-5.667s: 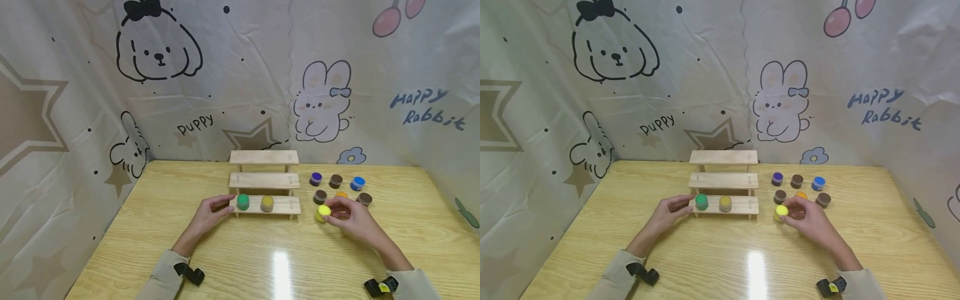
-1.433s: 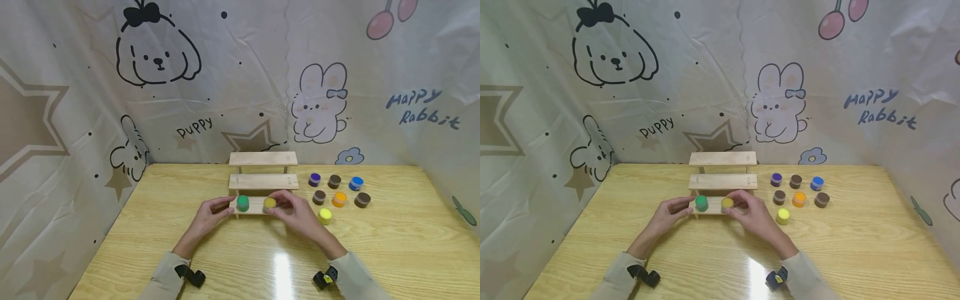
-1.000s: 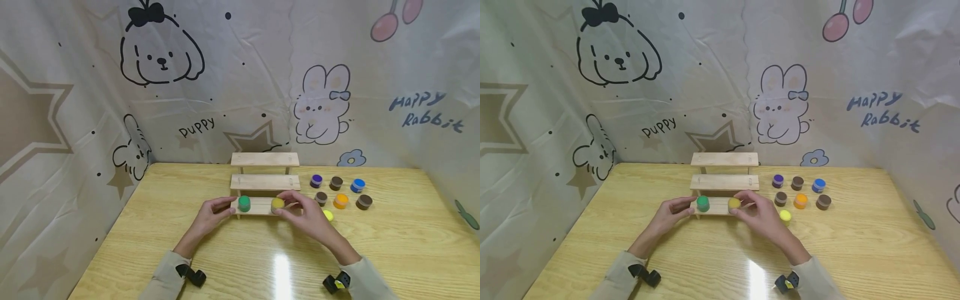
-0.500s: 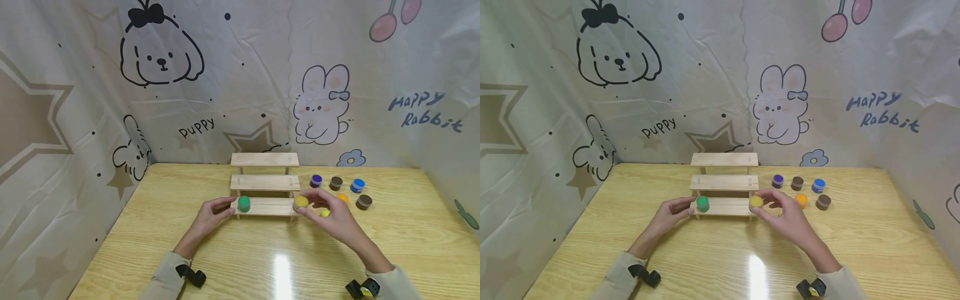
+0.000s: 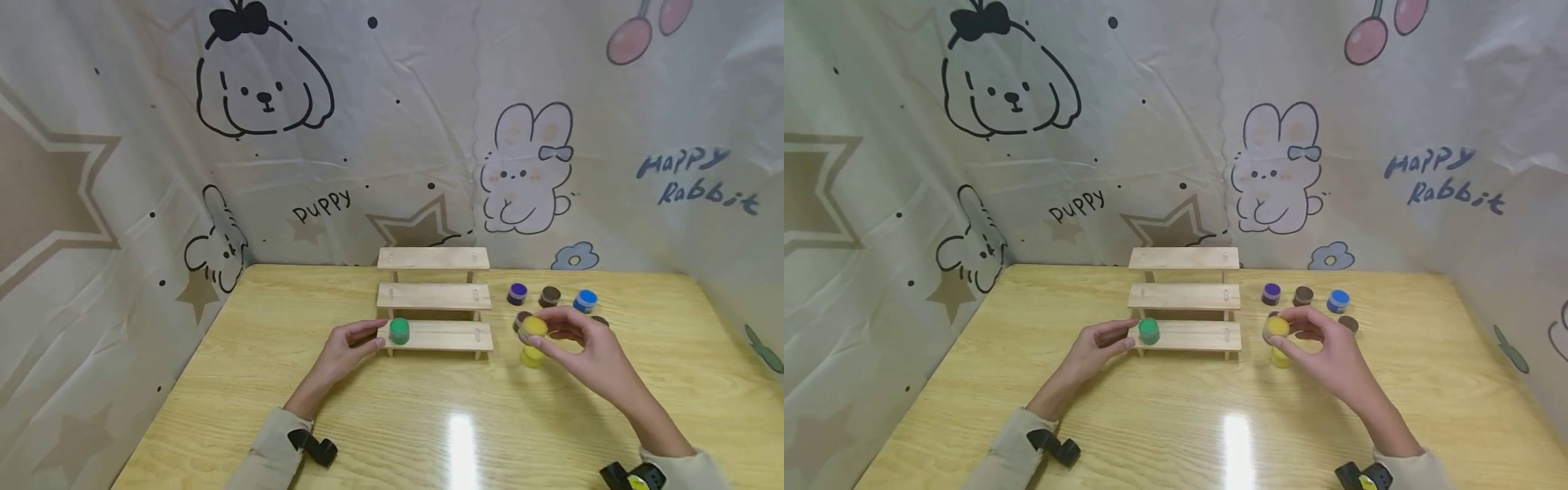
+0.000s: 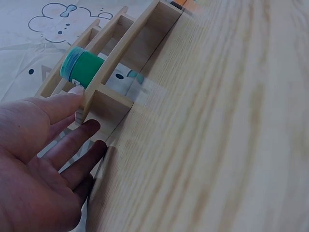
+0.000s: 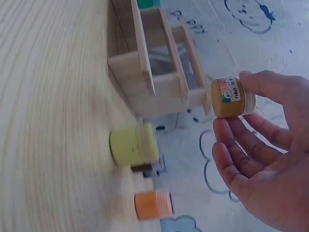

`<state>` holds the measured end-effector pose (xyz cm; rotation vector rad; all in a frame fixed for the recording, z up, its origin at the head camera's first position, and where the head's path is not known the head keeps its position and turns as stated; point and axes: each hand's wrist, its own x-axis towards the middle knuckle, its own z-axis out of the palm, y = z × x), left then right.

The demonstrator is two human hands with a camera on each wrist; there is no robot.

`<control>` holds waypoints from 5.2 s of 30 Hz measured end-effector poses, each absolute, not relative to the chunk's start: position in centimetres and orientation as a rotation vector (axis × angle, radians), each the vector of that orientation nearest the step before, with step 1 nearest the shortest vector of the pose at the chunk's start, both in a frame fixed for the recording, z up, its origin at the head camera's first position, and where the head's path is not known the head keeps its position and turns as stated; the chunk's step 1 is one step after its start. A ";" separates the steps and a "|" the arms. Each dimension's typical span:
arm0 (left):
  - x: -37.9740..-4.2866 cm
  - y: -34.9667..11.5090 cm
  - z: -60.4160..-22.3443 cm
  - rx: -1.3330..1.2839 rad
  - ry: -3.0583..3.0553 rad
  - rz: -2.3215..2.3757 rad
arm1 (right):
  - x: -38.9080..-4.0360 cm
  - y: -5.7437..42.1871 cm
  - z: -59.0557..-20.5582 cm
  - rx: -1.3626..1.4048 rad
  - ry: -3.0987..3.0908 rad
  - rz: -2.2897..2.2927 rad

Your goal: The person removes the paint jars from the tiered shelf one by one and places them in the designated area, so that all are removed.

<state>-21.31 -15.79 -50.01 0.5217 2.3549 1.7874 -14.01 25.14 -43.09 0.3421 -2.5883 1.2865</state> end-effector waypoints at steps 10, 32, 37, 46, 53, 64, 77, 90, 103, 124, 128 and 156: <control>-21.2 -15.8 -49.9 0.515 2.356 1.789 | -14.5 28.1 -44.1 0.283 -2.597 1.266; -21.5 -15.6 -50.1 0.536 2.339 1.807 | -15.3 31.7 -46.8 0.245 -2.843 1.285; -21.5 -15.6 -50.1 0.538 2.337 1.803 | -15.3 32.2 -47.1 0.252 -2.910 1.258; -21.4 -15.6 -50.1 0.521 2.346 1.798 | -15.4 32.6 -47.5 0.285 -2.924 1.249; -21.3 -15.5 -50.2 0.535 2.333 1.806 | -15.3 32.8 -47.5 0.285 -2.912 1.259; -21.3 -15.4 -50.0 0.573 2.315 1.807 | -14.5 32.5 -45.9 0.272 -2.779 1.231; -21.3 -15.5 -50.0 0.547 2.324 1.815 | -14.3 29.9 -44.0 0.370 -2.643 1.304; -21.3 -15.6 -50.0 0.529 2.330 1.813 | -15.4 26.8 -43.5 0.446 -2.611 1.332; -21.2 -15.4 -50.1 0.477 2.368 1.784 | -16.8 22.7 -42.9 0.586 -2.532 1.446; -21.2 -15.5 -49.8 0.494 2.369 1.782 | -19.2 15.3 -44.5 0.680 -2.457 1.684; -21.2 -15.5 -49.7 0.498 2.357 1.797 | -19.6 14.1 -44.8 0.718 -2.454 1.700; -21.4 -15.6 -50.1 0.491 2.325 1.822 | -20.7 7.6 -46.4 0.695 -2.605 1.604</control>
